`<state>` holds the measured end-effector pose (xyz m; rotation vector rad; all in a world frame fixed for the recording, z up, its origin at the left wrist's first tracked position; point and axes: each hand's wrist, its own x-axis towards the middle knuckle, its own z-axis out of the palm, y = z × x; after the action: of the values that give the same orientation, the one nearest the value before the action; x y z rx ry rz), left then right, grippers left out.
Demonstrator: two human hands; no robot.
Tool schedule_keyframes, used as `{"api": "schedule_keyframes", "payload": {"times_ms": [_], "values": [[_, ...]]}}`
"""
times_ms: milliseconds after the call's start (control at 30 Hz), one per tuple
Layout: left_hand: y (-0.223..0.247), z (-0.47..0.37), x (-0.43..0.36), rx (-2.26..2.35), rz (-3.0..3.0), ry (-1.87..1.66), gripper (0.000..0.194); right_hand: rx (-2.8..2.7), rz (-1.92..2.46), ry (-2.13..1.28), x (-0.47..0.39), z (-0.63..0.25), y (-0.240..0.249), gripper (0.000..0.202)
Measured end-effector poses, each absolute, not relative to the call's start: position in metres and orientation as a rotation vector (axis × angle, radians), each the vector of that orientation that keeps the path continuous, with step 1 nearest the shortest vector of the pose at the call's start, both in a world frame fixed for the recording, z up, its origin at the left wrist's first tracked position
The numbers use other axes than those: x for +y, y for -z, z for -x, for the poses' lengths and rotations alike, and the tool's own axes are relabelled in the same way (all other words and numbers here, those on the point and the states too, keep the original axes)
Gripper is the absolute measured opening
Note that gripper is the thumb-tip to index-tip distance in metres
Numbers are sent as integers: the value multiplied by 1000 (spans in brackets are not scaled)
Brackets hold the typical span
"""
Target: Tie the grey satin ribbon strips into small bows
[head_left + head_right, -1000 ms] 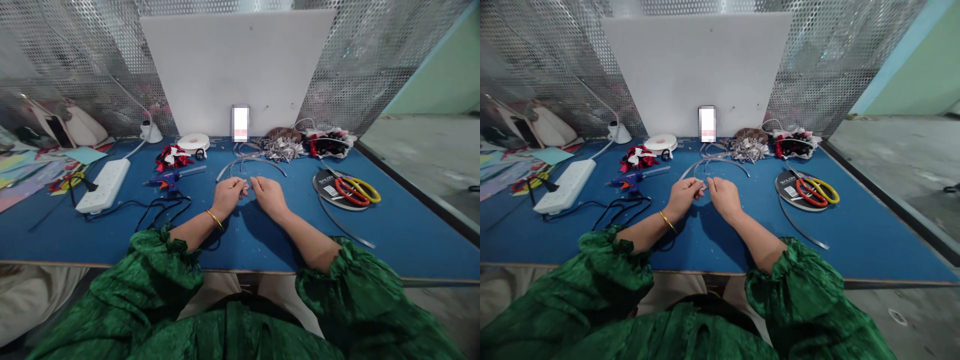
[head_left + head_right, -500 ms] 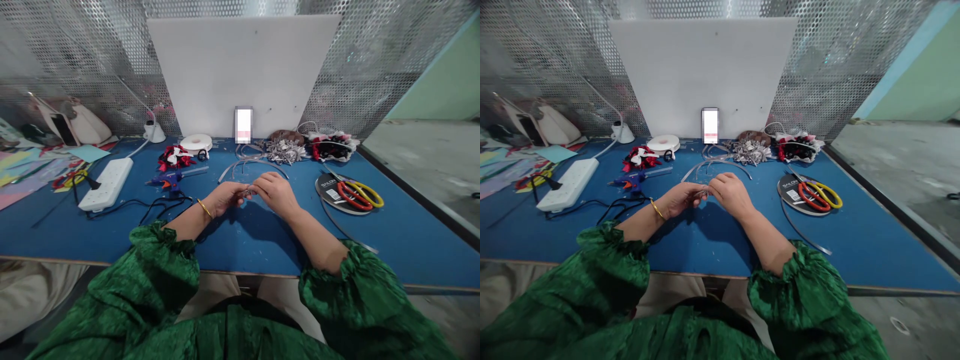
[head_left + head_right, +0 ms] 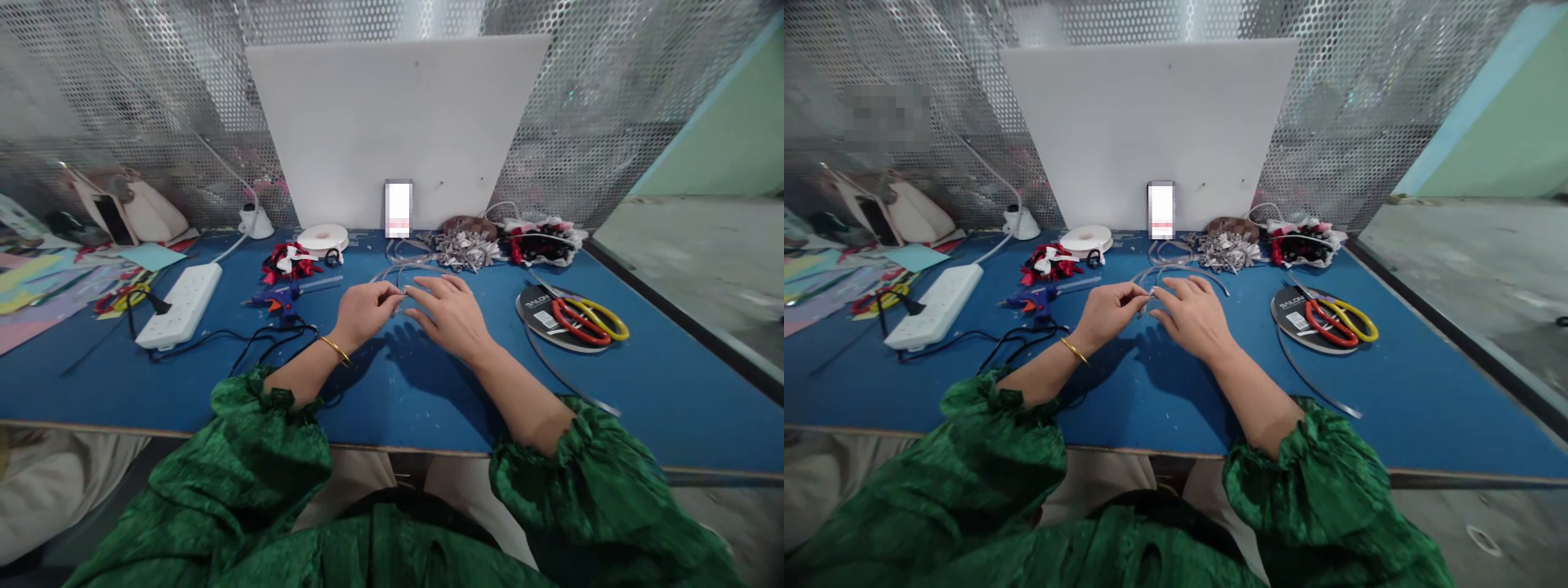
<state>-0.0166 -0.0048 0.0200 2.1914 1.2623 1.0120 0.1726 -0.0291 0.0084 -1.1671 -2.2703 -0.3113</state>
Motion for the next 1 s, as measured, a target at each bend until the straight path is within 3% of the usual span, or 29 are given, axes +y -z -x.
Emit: {"api": "schedule_keyframes", "payload": {"times_ms": [133,333,500,567,700,900,1000], "values": [[-18,18,-5,1405,-2295,-1012,21,-2254,1170,247,-30,-168,-4,41],[-16,18,-4,1444,-2269,-1039,18,-1795,1065,-125,-31,-171,-10,22],[-15,16,-8,1355,-2405,-992,21,-1672,1105,-525,-20,-175,-5,33],[-14,16,-8,1318,-2468,-964,23,-1738,1095,-638,-17,-176,-1,25],[-13,17,-7,1302,-2546,-879,24,-1844,1152,-692,-18,-175,0,12],[-13,17,-7,1291,-2647,-737,34,-1943,1220,-813,-23,-172,-4,15],[-13,17,-7,1295,-2706,-641,37,-2038,1214,-659,-23,-173,-4,18]]}}
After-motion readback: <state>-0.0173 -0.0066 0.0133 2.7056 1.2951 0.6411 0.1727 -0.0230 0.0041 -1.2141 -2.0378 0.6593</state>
